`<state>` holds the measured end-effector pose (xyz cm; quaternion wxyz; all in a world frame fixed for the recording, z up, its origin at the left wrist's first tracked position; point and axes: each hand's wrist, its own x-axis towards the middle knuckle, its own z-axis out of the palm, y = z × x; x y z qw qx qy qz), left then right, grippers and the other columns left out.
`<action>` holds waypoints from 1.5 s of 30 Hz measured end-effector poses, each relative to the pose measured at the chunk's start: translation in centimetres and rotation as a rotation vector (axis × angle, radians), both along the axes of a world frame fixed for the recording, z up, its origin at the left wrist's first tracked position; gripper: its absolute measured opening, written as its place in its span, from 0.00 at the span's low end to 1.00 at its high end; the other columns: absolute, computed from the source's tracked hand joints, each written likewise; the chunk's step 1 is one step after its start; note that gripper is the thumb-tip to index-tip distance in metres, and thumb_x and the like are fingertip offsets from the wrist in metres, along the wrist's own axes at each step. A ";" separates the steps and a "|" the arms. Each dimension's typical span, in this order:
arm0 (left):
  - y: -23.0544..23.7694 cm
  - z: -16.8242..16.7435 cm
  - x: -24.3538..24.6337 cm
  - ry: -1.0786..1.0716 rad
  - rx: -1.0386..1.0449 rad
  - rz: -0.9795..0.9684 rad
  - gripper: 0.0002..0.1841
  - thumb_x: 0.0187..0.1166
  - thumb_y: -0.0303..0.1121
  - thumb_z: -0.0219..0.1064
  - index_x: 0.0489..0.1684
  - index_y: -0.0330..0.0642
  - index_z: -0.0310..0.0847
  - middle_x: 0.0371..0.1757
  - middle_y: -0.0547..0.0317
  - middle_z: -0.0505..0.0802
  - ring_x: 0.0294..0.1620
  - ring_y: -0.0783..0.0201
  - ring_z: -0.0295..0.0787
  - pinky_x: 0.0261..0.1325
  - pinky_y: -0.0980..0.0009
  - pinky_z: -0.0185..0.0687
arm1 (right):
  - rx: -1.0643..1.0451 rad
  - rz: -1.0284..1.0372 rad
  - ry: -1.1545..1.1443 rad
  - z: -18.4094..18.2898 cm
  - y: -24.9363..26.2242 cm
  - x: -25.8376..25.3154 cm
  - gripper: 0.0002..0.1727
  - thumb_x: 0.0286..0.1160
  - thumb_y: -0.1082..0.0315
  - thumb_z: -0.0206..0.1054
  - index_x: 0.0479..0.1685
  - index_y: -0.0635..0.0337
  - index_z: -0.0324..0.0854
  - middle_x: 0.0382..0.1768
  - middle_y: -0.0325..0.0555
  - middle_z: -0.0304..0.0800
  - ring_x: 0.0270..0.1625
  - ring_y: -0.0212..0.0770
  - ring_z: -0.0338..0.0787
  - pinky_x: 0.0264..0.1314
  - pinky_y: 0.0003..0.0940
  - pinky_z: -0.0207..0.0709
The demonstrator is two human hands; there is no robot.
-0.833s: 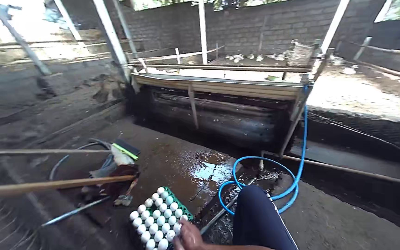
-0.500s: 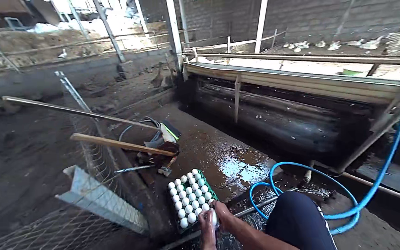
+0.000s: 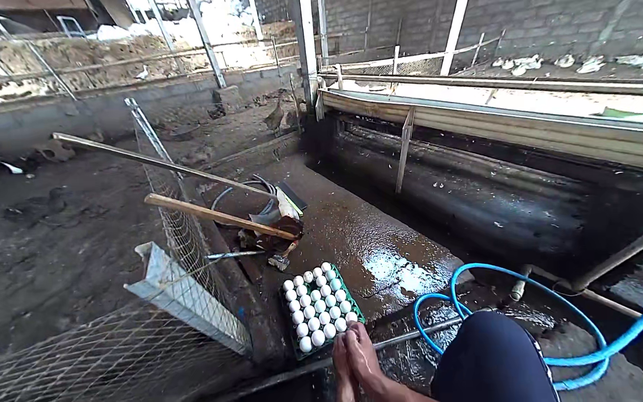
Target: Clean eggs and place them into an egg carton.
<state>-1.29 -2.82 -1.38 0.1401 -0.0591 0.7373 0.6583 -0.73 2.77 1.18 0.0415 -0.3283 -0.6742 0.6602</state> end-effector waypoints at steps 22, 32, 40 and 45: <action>0.2 0.8 0.1 -0.038 0.099 0.015 0.28 0.94 0.41 0.35 0.67 0.26 0.76 0.60 0.33 0.86 0.61 0.47 0.83 0.66 0.49 0.77 | -0.147 -0.009 -0.107 0.2 1.2 -1.7 0.22 0.91 0.59 0.52 0.74 0.63 0.73 0.61 0.64 0.85 0.64 0.57 0.86 0.68 0.59 0.77; -0.4 0.5 -0.4 -0.037 0.207 -0.007 0.24 0.95 0.39 0.42 0.80 0.30 0.63 0.68 0.36 0.82 0.64 0.53 0.80 0.67 0.55 0.77 | -0.142 0.061 -0.191 0.0 2.5 -2.5 0.25 0.92 0.54 0.48 0.73 0.62 0.75 0.62 0.65 0.85 0.64 0.60 0.85 0.66 0.62 0.77; -0.2 0.3 0.0 0.006 0.066 -0.040 0.26 0.94 0.38 0.40 0.67 0.22 0.76 0.63 0.29 0.86 0.66 0.43 0.83 0.72 0.48 0.76 | -0.042 -0.018 -0.102 0.1 0.2 -0.6 0.24 0.92 0.58 0.50 0.72 0.67 0.75 0.62 0.67 0.86 0.66 0.60 0.86 0.70 0.61 0.76; -0.2 0.8 0.2 -0.015 0.117 -0.065 0.26 0.94 0.37 0.39 0.68 0.21 0.76 0.65 0.28 0.84 0.67 0.44 0.81 0.74 0.48 0.73 | -0.054 -0.104 -0.016 -1.0 0.9 -0.7 0.24 0.91 0.63 0.51 0.74 0.73 0.72 0.63 0.71 0.83 0.66 0.61 0.84 0.70 0.60 0.75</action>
